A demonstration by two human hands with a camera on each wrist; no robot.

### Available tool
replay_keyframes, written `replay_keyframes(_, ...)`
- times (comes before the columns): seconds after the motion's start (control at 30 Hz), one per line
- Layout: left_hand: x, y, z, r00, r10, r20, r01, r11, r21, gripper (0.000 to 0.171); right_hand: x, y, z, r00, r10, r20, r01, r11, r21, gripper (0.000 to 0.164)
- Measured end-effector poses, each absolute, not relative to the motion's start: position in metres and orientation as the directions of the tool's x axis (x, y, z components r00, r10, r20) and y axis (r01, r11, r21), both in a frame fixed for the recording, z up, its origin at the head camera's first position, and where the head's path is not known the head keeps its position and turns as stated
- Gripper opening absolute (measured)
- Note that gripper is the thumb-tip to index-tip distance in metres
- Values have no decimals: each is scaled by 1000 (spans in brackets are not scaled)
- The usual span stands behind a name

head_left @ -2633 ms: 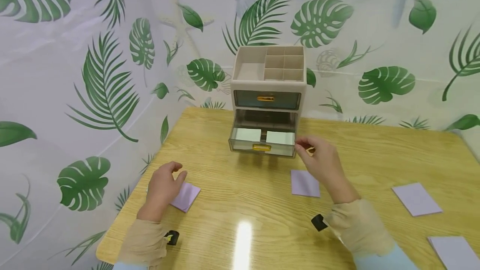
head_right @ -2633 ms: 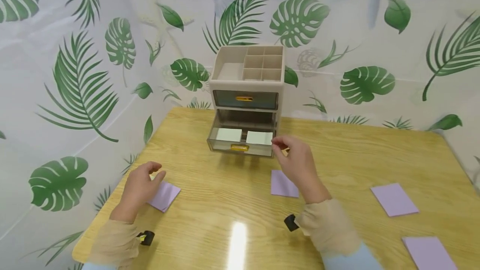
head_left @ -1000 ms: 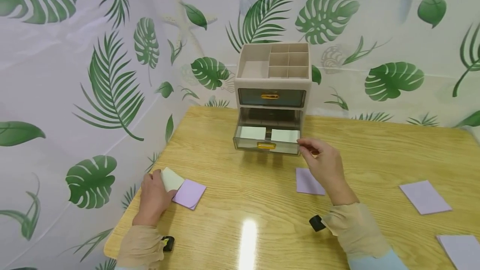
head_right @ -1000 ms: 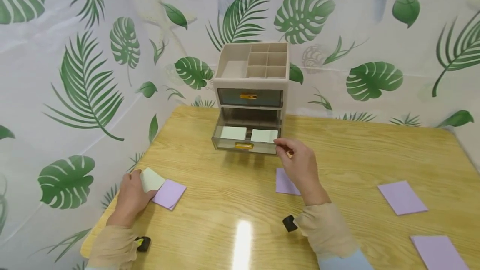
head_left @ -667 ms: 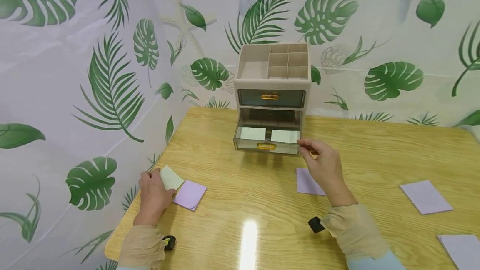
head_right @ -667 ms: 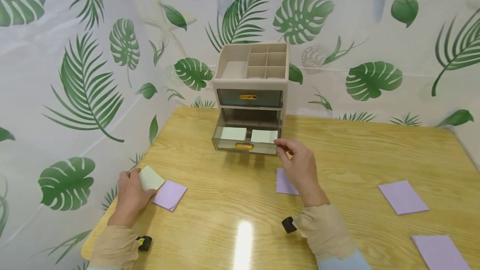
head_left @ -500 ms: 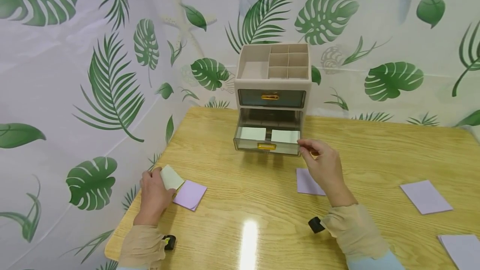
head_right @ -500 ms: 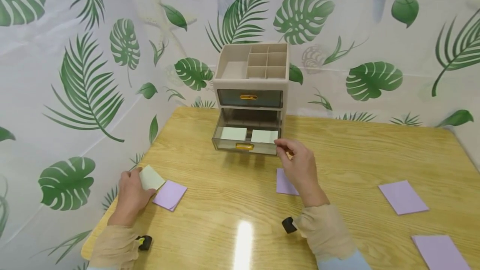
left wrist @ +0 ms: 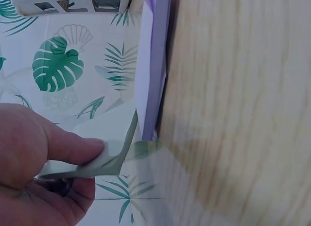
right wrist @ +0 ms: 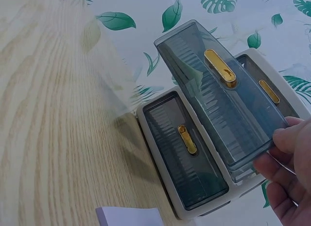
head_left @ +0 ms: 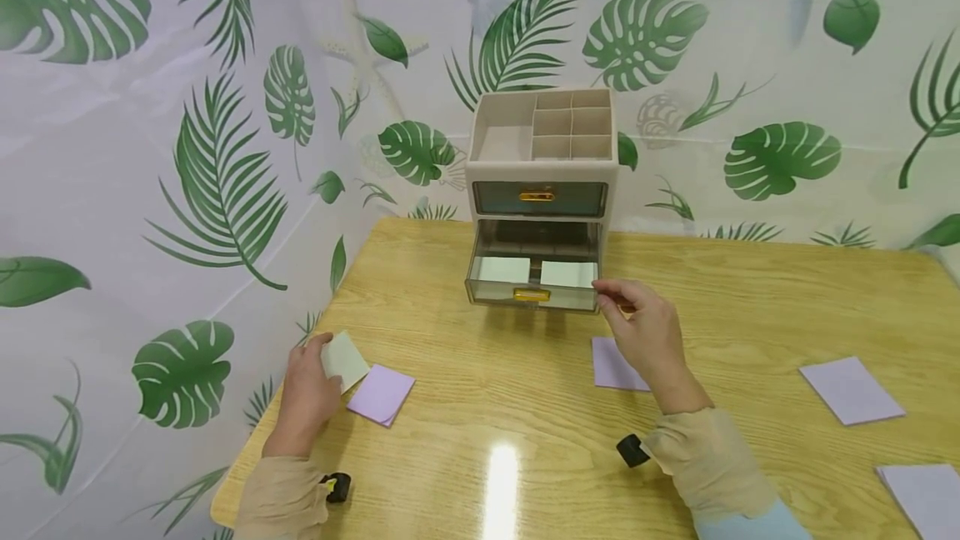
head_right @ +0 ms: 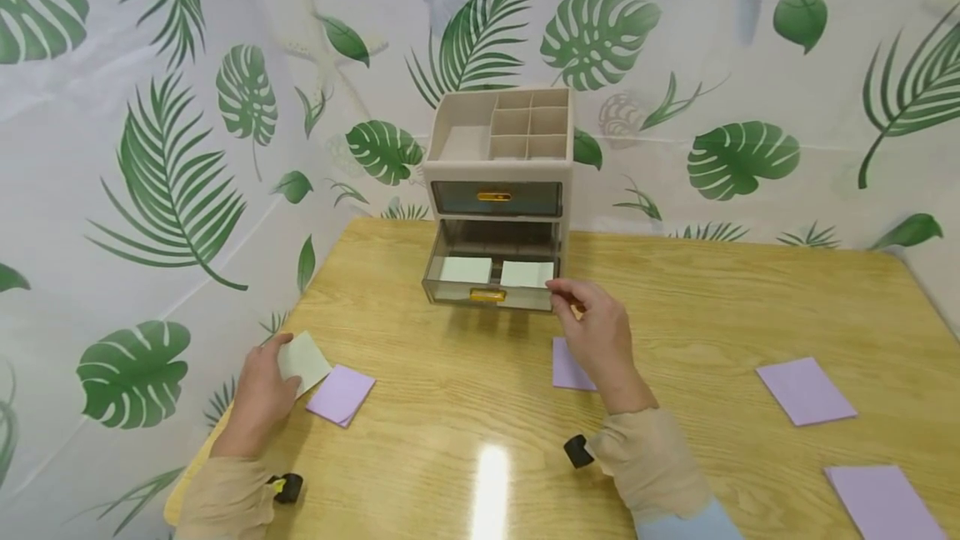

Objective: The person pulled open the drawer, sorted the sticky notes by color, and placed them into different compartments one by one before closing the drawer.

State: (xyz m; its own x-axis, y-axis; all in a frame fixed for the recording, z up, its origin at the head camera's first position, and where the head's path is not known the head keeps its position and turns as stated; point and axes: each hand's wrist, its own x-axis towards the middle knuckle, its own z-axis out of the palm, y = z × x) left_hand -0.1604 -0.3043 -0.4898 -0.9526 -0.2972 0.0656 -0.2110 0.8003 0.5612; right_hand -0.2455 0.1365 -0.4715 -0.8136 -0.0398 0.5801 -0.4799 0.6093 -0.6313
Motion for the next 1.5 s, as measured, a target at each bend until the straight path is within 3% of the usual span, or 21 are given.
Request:
replay_keyframes(0.4,-164,-297,-482,-948,-272,166,-118,784,609,49,-247,137,-473,-806,-42,590,-496,591,-636,15)
replay_keyframes(0.83,-175,-264,-452,-925,-182,334,77,769,634,42,-247,137,-474,-807,-39,589,-501,573,-649,15)
replay_keyframes(1.1,-180,-233,-430,-932,-151,329,154,657,738,42,-247,136,-472,-809,-37,586,-497,575,-650,15)
replay_keyframes(1.5,-193,-197,-401,-912,-40,409,290,643,709,36,-245,136,-472,-821,-33,570,-480,580,-658,14)
